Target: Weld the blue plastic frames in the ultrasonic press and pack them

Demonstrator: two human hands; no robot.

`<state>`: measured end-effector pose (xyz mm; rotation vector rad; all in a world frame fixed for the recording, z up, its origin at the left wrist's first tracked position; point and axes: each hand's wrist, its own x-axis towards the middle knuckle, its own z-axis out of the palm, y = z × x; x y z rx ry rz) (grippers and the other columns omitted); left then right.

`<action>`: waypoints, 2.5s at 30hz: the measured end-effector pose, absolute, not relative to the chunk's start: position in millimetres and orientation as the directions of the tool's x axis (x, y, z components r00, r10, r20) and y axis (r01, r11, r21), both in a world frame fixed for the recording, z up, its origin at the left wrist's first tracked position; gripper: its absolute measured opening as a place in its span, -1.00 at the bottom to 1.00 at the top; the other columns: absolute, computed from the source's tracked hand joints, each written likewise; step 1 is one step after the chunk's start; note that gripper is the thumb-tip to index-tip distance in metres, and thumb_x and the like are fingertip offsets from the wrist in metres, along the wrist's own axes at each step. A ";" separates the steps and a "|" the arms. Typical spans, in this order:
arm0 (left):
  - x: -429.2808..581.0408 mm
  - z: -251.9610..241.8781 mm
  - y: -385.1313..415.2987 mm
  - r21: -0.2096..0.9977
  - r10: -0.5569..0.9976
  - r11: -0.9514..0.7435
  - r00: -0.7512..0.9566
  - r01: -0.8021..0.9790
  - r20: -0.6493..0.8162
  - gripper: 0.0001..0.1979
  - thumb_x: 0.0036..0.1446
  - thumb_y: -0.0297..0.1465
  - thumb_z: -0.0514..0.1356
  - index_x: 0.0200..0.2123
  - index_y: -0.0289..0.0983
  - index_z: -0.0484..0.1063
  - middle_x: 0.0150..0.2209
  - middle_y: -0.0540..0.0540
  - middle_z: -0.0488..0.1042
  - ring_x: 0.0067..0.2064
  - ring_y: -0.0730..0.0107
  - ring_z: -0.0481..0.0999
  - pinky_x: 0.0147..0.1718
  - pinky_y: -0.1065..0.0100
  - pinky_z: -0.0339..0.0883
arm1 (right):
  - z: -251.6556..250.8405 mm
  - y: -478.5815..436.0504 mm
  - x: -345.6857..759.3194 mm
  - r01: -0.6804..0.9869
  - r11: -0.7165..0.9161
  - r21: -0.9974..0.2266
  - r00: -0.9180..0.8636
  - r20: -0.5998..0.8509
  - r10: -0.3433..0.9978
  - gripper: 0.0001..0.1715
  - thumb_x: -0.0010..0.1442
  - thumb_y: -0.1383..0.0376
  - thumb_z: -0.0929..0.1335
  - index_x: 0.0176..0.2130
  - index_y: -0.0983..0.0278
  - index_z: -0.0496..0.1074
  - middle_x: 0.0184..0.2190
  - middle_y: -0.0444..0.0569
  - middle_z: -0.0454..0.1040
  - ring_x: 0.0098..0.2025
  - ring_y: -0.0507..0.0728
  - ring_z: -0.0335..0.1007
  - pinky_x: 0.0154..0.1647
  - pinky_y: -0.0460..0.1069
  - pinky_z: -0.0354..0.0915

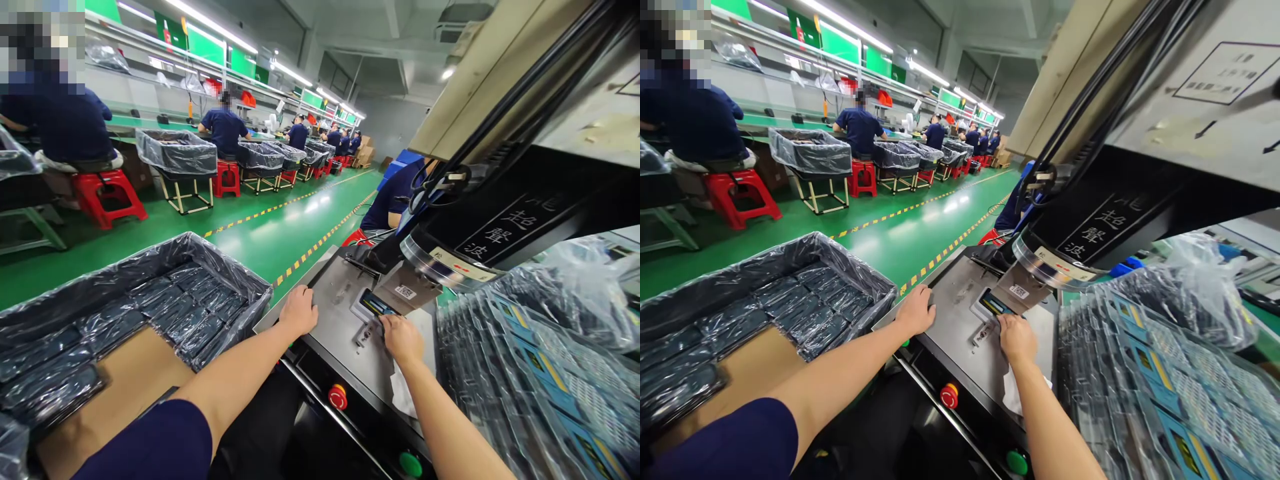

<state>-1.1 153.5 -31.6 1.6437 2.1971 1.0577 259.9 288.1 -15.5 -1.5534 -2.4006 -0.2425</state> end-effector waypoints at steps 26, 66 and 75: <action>63.9 -51.1 34.5 0.985 0.991 -0.038 -0.118 0.167 0.058 -0.62 0.17 -0.22 0.21 -0.02 -0.31 0.35 -0.10 -0.21 0.51 -0.12 0.32 0.53 -0.07 0.24 0.40 | -48.5 5.8 297.5 0.018 -0.621 -0.784 -0.405 -0.573 0.712 -0.42 -0.14 -0.13 0.52 -0.49 0.29 0.39 -0.57 -0.12 0.44 -0.55 0.01 0.28 -0.47 -0.06 0.23; 98.7 -62.9 -35.1 0.732 0.960 0.267 -0.109 0.626 -0.256 -0.35 -0.10 -0.10 0.38 0.04 -0.25 0.39 -0.09 -0.20 0.50 -0.10 0.13 0.51 -0.04 0.19 0.35 | -89.4 -15.7 275.9 0.269 -0.234 -0.934 -0.271 -0.307 0.912 -0.58 0.20 -0.01 0.25 -0.23 0.20 0.51 -0.21 -0.03 0.56 -0.18 0.17 0.42 -0.11 0.06 0.31; 88.3 -68.2 -30.0 0.875 0.887 0.462 -0.087 0.145 -0.454 -0.64 0.12 -0.15 0.19 -0.14 -0.29 0.47 -0.48 0.01 0.44 -0.60 0.50 0.44 -0.59 0.47 0.23 | -86.2 -8.0 277.8 0.031 -0.543 -0.839 -0.235 -0.534 0.812 -0.57 -0.01 -0.04 0.40 -0.31 0.24 0.50 -0.47 -0.10 0.48 -0.47 0.07 0.31 -0.41 -0.02 0.26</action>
